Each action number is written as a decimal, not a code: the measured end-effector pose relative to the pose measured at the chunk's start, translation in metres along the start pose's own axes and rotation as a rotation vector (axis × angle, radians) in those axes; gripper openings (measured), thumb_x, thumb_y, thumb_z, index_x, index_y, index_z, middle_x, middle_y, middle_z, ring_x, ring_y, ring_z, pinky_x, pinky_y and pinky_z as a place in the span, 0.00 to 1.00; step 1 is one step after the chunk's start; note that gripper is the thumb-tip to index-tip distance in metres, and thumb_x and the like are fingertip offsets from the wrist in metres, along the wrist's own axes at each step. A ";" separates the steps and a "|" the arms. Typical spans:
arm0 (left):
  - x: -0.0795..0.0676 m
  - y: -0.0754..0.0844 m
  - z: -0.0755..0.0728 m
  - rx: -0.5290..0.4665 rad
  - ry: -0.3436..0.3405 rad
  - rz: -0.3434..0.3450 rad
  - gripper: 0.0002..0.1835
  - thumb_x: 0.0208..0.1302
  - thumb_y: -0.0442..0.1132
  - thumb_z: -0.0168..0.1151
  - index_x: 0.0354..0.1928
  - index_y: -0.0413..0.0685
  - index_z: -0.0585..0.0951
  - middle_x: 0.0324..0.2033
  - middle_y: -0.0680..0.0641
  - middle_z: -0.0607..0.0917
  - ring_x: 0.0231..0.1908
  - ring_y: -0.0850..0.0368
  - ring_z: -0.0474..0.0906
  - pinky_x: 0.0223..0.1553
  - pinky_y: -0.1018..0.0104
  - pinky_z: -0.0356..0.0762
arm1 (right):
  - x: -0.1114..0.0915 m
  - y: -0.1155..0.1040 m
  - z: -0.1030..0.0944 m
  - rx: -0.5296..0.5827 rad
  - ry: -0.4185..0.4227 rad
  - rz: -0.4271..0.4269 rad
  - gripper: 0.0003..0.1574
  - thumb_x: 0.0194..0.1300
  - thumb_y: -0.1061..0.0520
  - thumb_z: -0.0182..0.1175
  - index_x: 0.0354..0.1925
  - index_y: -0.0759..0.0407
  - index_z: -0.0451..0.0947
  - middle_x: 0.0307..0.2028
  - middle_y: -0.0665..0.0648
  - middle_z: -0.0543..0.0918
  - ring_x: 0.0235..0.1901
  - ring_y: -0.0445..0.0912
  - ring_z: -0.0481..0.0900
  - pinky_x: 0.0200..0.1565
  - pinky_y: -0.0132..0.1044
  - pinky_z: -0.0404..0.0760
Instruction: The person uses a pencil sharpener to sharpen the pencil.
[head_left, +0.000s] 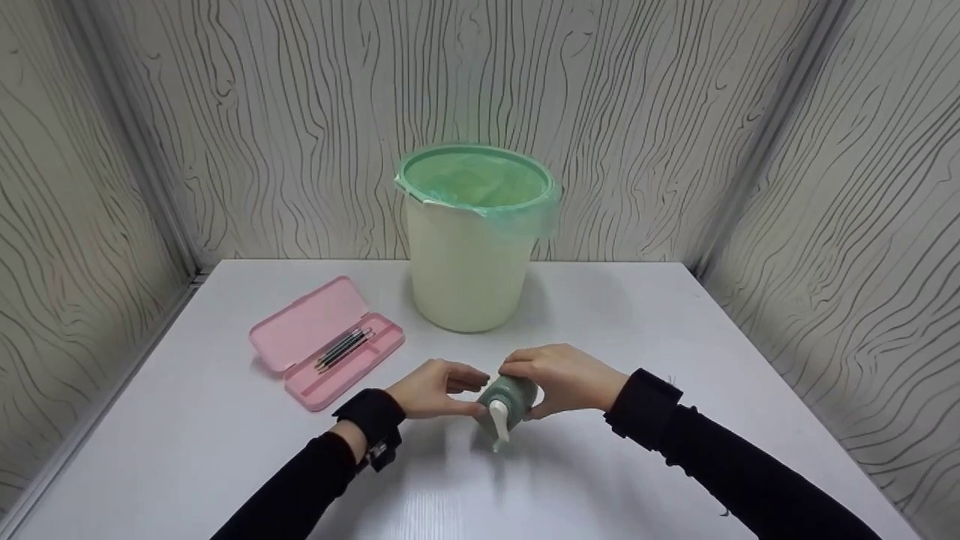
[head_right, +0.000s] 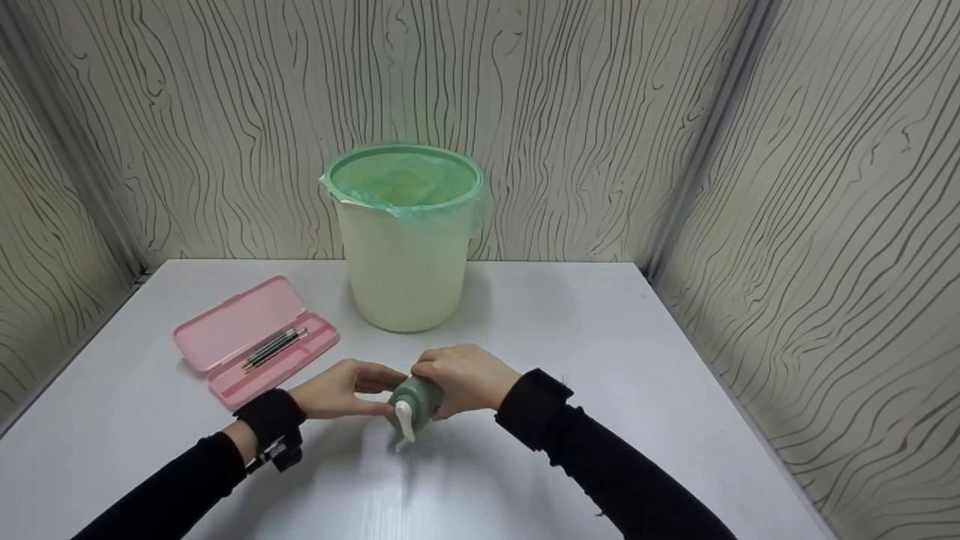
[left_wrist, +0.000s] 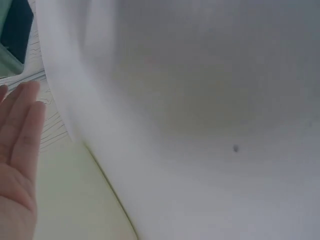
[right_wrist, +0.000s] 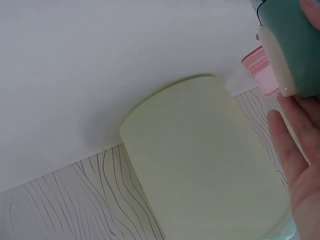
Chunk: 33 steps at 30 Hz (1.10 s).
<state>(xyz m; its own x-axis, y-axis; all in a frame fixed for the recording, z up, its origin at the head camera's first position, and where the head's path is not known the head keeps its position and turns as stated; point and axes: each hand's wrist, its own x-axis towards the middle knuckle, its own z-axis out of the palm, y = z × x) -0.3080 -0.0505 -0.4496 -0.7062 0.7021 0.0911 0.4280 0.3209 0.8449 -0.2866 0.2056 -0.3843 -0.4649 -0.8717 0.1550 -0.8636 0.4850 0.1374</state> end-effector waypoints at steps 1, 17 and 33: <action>-0.001 0.001 -0.002 0.010 0.008 0.005 0.27 0.66 0.40 0.68 0.64 0.34 0.78 0.60 0.34 0.84 0.62 0.41 0.82 0.67 0.52 0.76 | 0.001 0.000 0.001 0.007 -0.001 0.017 0.35 0.46 0.47 0.82 0.52 0.55 0.82 0.47 0.51 0.87 0.43 0.42 0.87 0.46 0.35 0.86; -0.003 0.027 0.004 0.552 0.107 -0.008 0.40 0.48 0.58 0.82 0.62 0.47 0.82 0.54 0.50 0.89 0.54 0.56 0.86 0.57 0.61 0.83 | 0.018 -0.008 0.027 0.166 0.002 0.244 0.30 0.51 0.40 0.78 0.46 0.55 0.83 0.40 0.51 0.84 0.36 0.42 0.82 0.37 0.32 0.82; -0.002 0.018 0.014 0.706 0.187 0.047 0.28 0.45 0.52 0.85 0.47 0.48 0.87 0.38 0.51 0.91 0.37 0.59 0.86 0.40 0.69 0.82 | 0.018 -0.015 0.045 0.247 0.025 0.313 0.32 0.51 0.37 0.78 0.44 0.56 0.82 0.40 0.51 0.83 0.36 0.42 0.82 0.39 0.33 0.82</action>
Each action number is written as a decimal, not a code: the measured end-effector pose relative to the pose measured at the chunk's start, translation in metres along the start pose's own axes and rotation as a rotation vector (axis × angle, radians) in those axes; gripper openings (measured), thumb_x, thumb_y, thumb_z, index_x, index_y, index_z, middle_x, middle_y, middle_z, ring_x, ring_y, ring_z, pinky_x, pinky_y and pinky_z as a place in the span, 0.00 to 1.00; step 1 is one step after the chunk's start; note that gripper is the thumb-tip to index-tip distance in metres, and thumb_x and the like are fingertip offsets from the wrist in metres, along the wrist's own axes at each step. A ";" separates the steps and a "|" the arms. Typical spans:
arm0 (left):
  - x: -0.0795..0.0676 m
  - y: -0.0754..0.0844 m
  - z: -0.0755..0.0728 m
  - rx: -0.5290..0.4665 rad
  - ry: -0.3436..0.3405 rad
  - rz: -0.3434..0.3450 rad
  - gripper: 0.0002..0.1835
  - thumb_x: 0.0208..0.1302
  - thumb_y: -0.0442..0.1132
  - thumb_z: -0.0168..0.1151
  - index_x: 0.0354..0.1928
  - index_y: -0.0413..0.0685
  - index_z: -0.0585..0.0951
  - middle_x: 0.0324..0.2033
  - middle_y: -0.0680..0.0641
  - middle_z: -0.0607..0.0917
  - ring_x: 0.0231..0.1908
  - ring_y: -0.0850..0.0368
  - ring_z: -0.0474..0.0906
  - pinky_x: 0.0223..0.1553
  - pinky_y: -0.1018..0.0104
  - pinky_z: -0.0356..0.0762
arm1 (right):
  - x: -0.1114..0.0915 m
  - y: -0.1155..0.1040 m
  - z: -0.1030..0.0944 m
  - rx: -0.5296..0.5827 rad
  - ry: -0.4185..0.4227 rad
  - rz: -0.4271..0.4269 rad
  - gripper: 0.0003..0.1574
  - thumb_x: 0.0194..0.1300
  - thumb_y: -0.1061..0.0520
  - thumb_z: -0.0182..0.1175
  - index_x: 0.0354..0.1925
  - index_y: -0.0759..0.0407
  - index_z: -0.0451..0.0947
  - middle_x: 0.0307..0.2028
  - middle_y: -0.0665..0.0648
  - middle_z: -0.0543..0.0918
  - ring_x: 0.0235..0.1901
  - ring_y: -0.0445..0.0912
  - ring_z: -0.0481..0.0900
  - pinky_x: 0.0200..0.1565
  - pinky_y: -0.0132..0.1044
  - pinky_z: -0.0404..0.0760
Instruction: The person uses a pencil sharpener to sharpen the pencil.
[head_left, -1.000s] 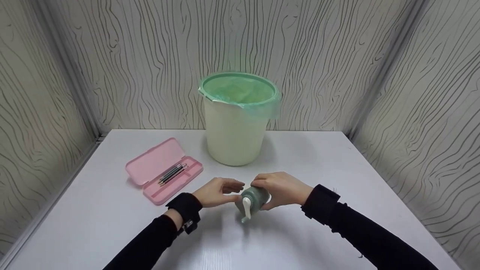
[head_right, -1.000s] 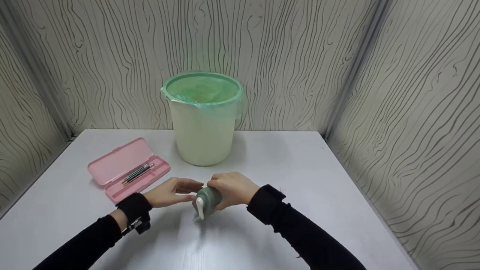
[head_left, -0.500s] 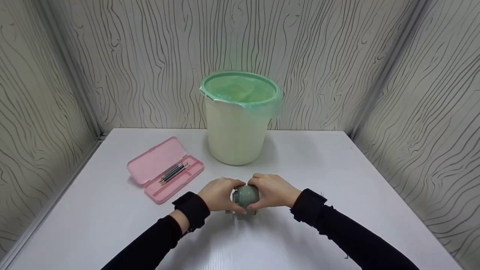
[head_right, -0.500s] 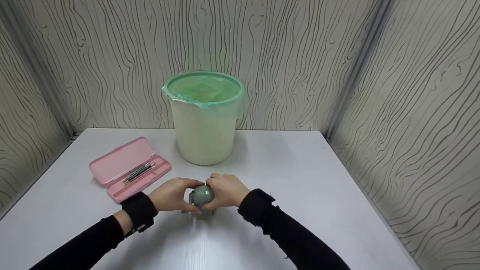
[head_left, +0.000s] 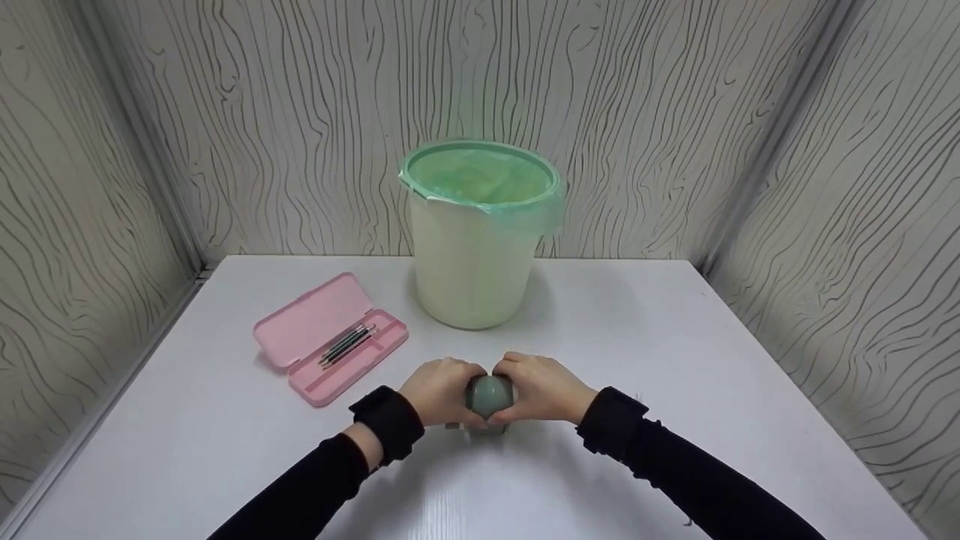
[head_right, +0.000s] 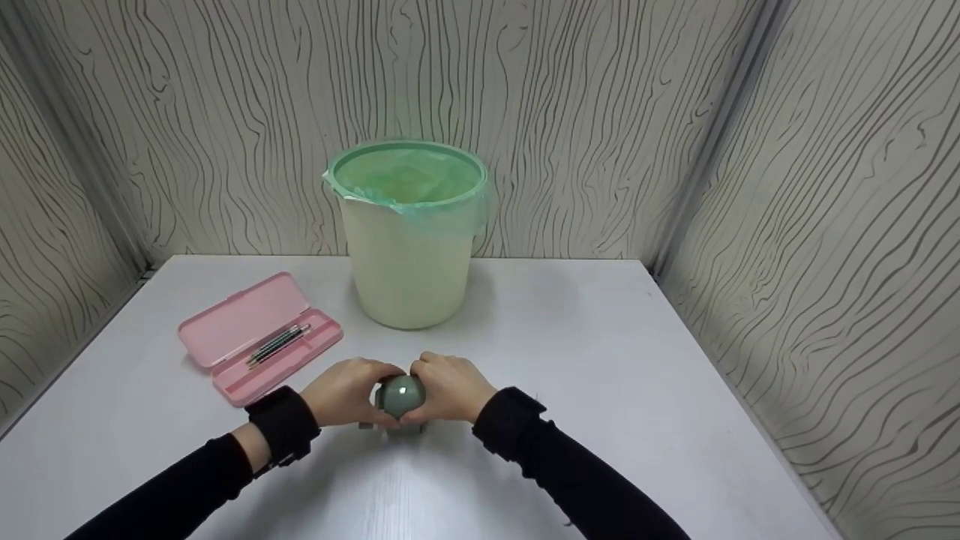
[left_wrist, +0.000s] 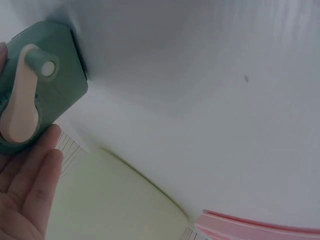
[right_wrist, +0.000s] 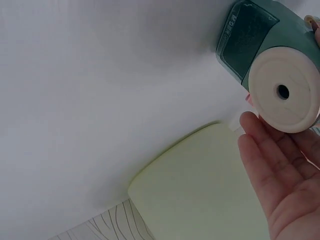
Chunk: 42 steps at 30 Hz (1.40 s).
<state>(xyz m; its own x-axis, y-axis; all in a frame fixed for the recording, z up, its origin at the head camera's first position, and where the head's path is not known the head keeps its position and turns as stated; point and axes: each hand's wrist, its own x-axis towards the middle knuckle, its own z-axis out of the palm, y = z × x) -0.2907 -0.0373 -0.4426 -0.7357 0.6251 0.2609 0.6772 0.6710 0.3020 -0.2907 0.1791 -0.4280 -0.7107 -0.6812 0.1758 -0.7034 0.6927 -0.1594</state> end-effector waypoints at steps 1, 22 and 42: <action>0.000 0.000 0.001 0.005 0.005 0.000 0.28 0.45 0.52 0.85 0.47 0.48 0.87 0.38 0.51 0.91 0.37 0.59 0.86 0.40 0.68 0.82 | 0.000 0.000 0.001 0.009 0.003 0.003 0.32 0.51 0.37 0.78 0.45 0.55 0.83 0.40 0.51 0.83 0.36 0.42 0.82 0.39 0.33 0.82; 0.002 0.000 -0.002 -0.027 -0.053 -0.068 0.29 0.47 0.50 0.84 0.50 0.45 0.85 0.40 0.50 0.91 0.38 0.58 0.85 0.41 0.68 0.82 | -0.018 0.030 0.040 0.543 -0.077 0.180 0.41 0.50 0.49 0.82 0.60 0.56 0.78 0.53 0.52 0.86 0.48 0.42 0.82 0.50 0.32 0.81; 0.003 0.001 -0.003 -0.093 -0.089 -0.099 0.29 0.47 0.47 0.84 0.51 0.44 0.85 0.41 0.49 0.91 0.39 0.58 0.85 0.42 0.68 0.82 | -0.015 0.039 0.051 0.666 -0.059 0.160 0.30 0.48 0.54 0.81 0.51 0.55 0.84 0.45 0.53 0.89 0.43 0.32 0.81 0.51 0.28 0.83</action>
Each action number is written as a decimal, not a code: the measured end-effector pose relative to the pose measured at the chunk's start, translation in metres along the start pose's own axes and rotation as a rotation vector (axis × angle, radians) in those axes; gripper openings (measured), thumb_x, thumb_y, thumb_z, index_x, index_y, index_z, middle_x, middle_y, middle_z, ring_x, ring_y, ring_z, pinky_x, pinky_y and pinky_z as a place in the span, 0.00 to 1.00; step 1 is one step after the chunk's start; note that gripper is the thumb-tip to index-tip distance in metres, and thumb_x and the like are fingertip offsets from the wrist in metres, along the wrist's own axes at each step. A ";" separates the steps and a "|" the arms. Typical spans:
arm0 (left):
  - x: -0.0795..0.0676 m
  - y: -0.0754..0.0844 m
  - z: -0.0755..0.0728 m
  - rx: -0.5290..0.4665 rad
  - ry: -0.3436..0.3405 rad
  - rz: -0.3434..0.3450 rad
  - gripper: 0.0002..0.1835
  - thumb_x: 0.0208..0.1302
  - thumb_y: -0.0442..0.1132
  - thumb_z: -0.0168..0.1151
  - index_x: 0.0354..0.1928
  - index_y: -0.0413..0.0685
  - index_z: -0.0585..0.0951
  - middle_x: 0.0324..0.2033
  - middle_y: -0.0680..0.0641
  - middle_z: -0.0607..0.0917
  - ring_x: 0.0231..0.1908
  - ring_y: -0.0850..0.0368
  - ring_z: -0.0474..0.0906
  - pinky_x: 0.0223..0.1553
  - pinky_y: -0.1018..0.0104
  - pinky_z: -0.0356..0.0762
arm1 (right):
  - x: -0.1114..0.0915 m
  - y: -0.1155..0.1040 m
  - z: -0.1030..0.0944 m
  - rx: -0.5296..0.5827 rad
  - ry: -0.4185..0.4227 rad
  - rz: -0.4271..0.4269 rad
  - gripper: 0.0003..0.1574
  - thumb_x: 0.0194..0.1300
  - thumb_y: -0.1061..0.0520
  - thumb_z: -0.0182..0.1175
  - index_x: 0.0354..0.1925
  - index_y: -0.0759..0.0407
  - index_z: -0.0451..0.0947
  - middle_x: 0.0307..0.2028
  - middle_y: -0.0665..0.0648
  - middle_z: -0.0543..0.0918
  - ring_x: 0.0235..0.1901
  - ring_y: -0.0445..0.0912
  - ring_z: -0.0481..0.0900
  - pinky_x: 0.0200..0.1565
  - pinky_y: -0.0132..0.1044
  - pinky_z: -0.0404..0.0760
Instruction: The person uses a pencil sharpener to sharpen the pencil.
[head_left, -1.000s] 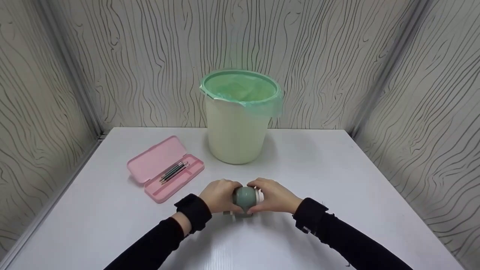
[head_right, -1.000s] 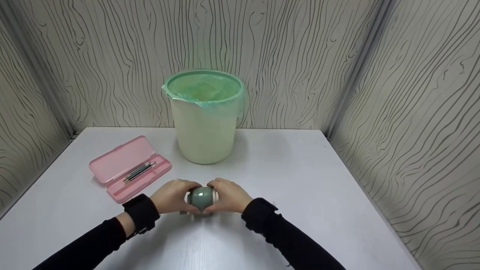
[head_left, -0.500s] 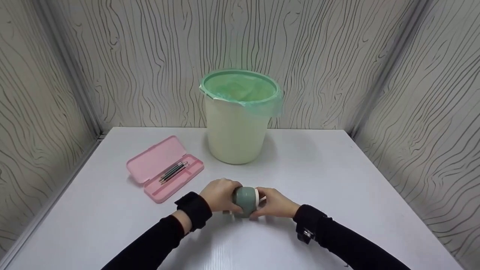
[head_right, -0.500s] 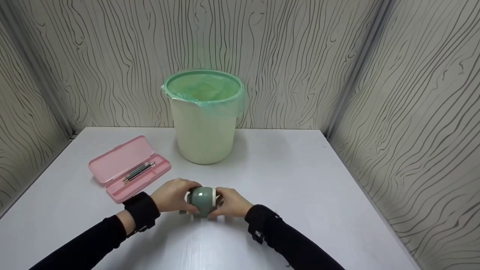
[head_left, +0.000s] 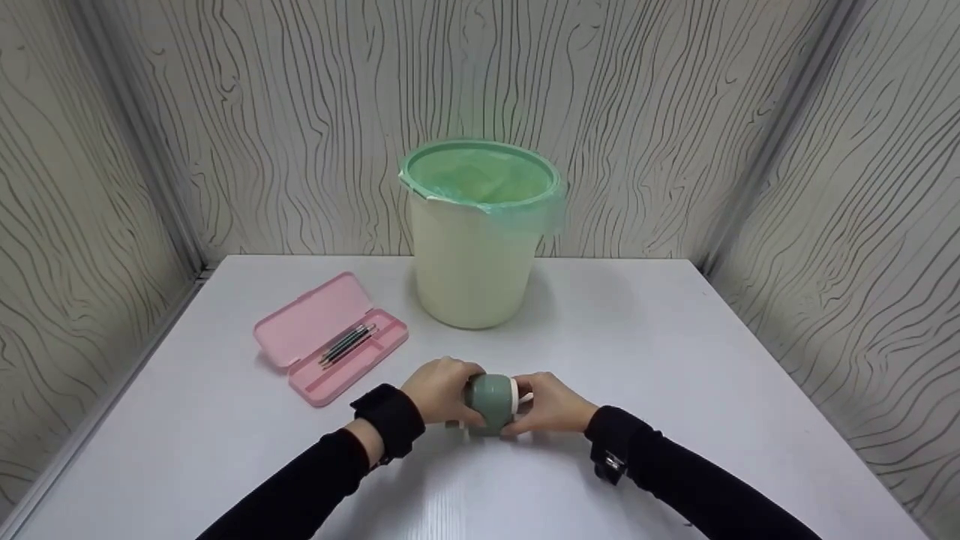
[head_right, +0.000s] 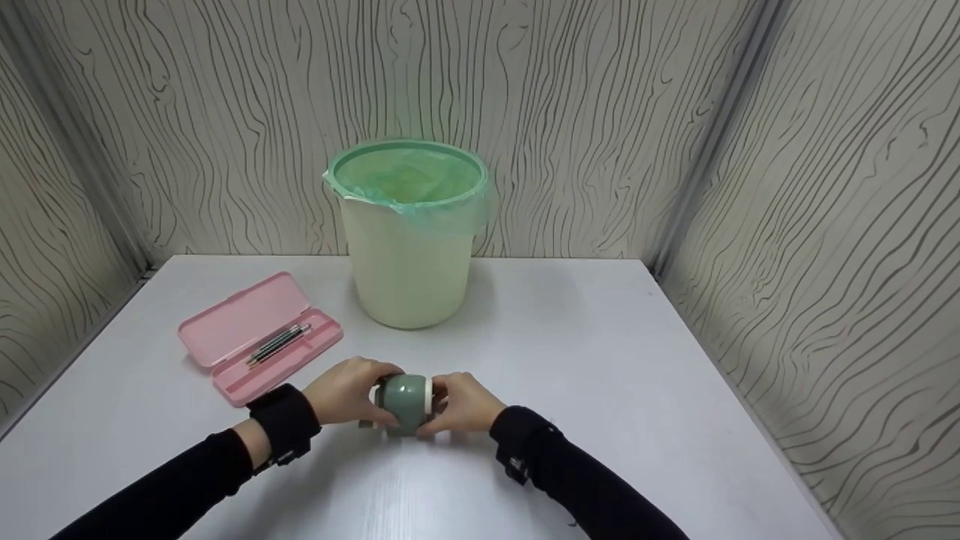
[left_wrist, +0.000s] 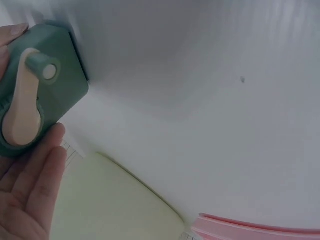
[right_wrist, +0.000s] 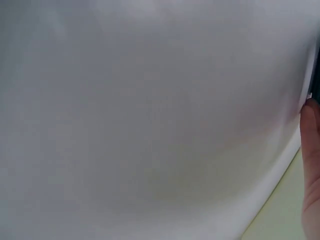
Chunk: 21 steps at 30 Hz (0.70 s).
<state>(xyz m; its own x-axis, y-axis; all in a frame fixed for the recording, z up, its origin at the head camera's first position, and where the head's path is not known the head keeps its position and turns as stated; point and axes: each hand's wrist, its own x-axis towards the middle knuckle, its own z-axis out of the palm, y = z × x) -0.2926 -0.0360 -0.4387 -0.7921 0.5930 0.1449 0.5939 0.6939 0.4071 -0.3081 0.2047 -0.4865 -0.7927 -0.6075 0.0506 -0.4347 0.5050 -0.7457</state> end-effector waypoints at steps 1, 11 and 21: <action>0.000 0.000 0.000 -0.009 -0.004 -0.002 0.29 0.47 0.47 0.84 0.51 0.44 0.85 0.42 0.49 0.91 0.39 0.59 0.85 0.42 0.68 0.82 | 0.000 0.000 0.000 -0.004 0.000 -0.001 0.30 0.48 0.54 0.81 0.51 0.55 0.84 0.45 0.53 0.89 0.43 0.32 0.81 0.51 0.28 0.83; 0.001 -0.002 0.002 -0.024 -0.008 -0.002 0.29 0.46 0.46 0.84 0.50 0.43 0.86 0.41 0.48 0.91 0.38 0.59 0.86 0.41 0.69 0.82 | 0.000 0.001 0.001 -0.017 -0.002 0.002 0.31 0.47 0.54 0.81 0.51 0.56 0.85 0.44 0.52 0.90 0.44 0.33 0.83 0.51 0.26 0.82; 0.002 -0.001 -0.001 -0.030 -0.022 -0.022 0.31 0.46 0.47 0.85 0.52 0.44 0.85 0.43 0.48 0.91 0.40 0.57 0.86 0.43 0.67 0.83 | -0.001 0.003 0.000 -0.008 0.018 -0.004 0.28 0.47 0.53 0.82 0.48 0.56 0.86 0.44 0.53 0.90 0.44 0.34 0.84 0.51 0.28 0.83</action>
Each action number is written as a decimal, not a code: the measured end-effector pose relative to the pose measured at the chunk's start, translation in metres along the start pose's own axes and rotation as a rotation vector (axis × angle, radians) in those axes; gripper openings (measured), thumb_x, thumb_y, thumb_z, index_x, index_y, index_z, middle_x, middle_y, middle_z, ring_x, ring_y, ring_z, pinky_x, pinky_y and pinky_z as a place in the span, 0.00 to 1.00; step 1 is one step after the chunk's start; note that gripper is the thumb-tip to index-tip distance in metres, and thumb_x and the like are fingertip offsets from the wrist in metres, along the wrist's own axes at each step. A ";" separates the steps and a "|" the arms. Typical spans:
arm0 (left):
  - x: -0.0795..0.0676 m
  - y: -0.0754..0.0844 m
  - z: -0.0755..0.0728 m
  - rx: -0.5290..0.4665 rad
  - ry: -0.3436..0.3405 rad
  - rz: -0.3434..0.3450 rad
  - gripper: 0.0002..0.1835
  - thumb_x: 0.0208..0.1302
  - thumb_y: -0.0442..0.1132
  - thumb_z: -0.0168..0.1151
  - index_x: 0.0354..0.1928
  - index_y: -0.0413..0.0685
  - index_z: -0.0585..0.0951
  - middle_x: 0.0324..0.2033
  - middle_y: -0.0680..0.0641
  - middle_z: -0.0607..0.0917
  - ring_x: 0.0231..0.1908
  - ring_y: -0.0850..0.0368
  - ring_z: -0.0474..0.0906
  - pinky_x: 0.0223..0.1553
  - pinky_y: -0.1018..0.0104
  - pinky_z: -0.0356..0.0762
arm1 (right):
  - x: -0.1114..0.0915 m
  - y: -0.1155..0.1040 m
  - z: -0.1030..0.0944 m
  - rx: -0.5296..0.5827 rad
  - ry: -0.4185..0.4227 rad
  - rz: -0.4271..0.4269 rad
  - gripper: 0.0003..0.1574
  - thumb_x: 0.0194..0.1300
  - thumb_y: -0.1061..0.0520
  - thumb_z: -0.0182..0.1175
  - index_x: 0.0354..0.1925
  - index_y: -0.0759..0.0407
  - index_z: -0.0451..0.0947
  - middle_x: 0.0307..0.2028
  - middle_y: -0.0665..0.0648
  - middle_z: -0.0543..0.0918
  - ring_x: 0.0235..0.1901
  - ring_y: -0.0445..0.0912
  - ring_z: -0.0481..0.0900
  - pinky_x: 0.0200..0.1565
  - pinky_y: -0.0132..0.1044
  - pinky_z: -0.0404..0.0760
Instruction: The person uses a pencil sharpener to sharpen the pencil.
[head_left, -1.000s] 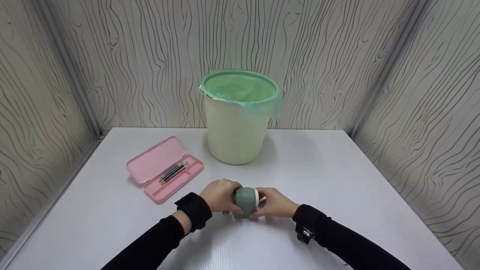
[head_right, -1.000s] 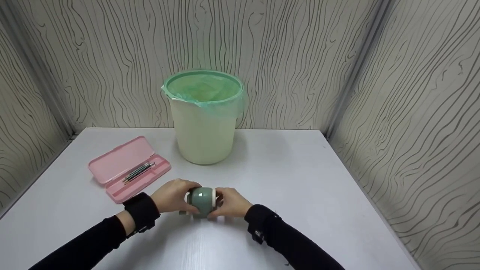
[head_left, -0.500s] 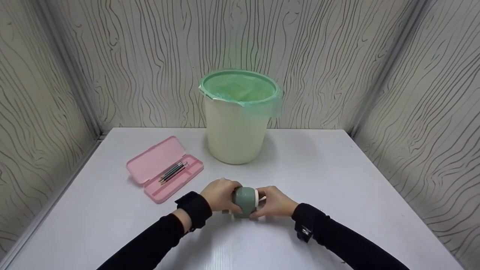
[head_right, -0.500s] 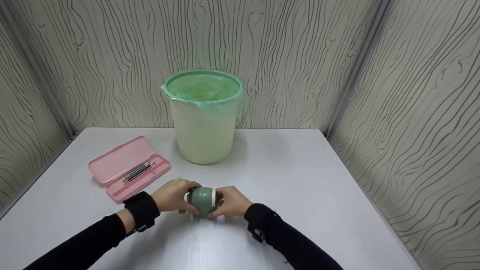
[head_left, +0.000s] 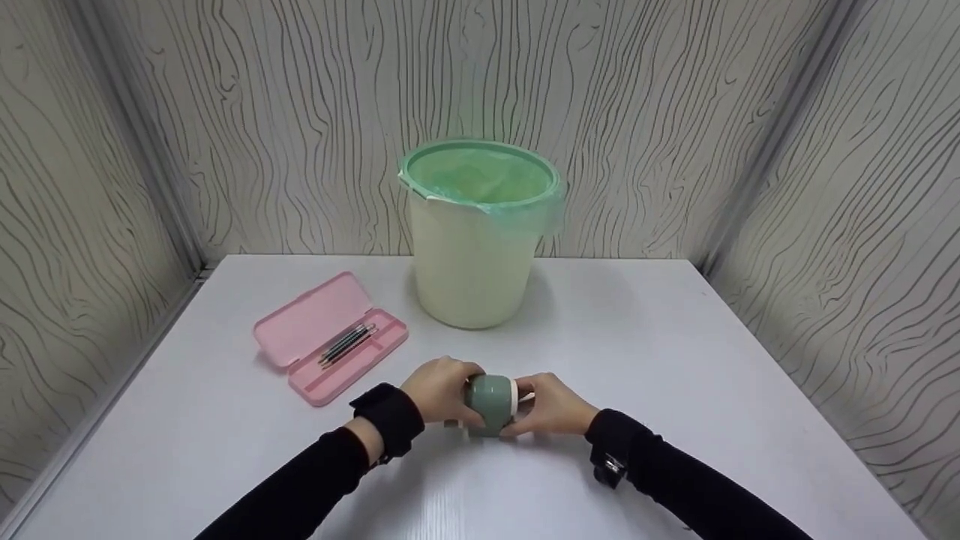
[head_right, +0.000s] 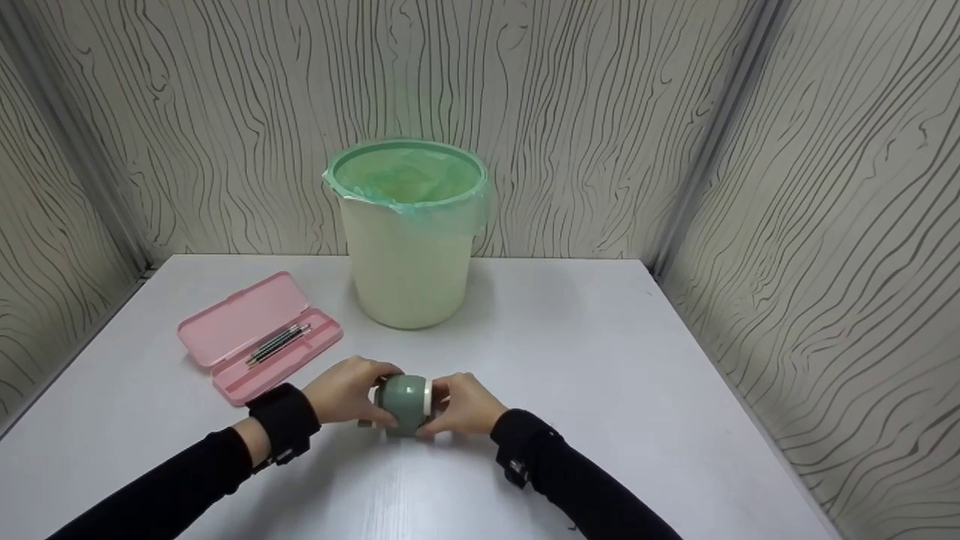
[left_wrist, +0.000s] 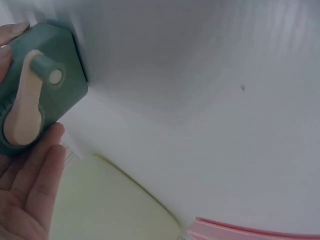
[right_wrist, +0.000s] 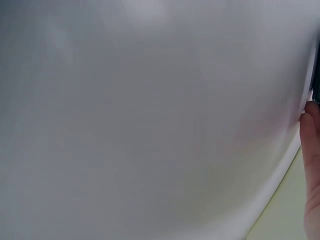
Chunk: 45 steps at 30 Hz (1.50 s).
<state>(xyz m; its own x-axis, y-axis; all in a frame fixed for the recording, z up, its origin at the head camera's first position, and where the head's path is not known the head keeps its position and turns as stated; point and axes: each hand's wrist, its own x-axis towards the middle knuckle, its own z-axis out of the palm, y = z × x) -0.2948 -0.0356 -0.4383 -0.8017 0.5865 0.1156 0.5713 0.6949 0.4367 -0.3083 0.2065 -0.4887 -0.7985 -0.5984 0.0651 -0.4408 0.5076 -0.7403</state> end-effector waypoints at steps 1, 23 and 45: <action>0.000 0.000 0.000 -0.003 -0.001 -0.001 0.31 0.46 0.47 0.85 0.52 0.43 0.85 0.43 0.48 0.91 0.40 0.58 0.86 0.43 0.67 0.83 | 0.000 0.000 0.000 -0.002 -0.001 0.002 0.29 0.47 0.53 0.81 0.49 0.56 0.85 0.45 0.53 0.90 0.45 0.34 0.84 0.51 0.28 0.83; -0.001 0.002 -0.003 0.011 -0.001 0.019 0.30 0.46 0.47 0.85 0.52 0.42 0.85 0.42 0.47 0.91 0.39 0.57 0.86 0.42 0.67 0.83 | -0.002 0.001 -0.002 -0.049 0.000 -0.054 0.31 0.47 0.56 0.80 0.51 0.58 0.85 0.44 0.53 0.90 0.44 0.34 0.83 0.51 0.30 0.85; -0.001 0.003 -0.004 0.020 -0.028 -0.009 0.31 0.47 0.47 0.84 0.54 0.43 0.85 0.45 0.47 0.91 0.42 0.56 0.87 0.46 0.65 0.85 | -0.014 0.010 -0.010 -0.046 0.000 -0.072 0.32 0.51 0.56 0.78 0.55 0.60 0.83 0.48 0.56 0.90 0.48 0.42 0.86 0.55 0.36 0.85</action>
<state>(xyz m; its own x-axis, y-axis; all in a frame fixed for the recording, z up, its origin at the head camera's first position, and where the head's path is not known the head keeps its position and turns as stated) -0.2928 -0.0351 -0.4335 -0.8018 0.5913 0.0863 0.5676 0.7084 0.4196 -0.3059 0.2264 -0.4906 -0.7640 -0.6345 0.1171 -0.5153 0.4909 -0.7025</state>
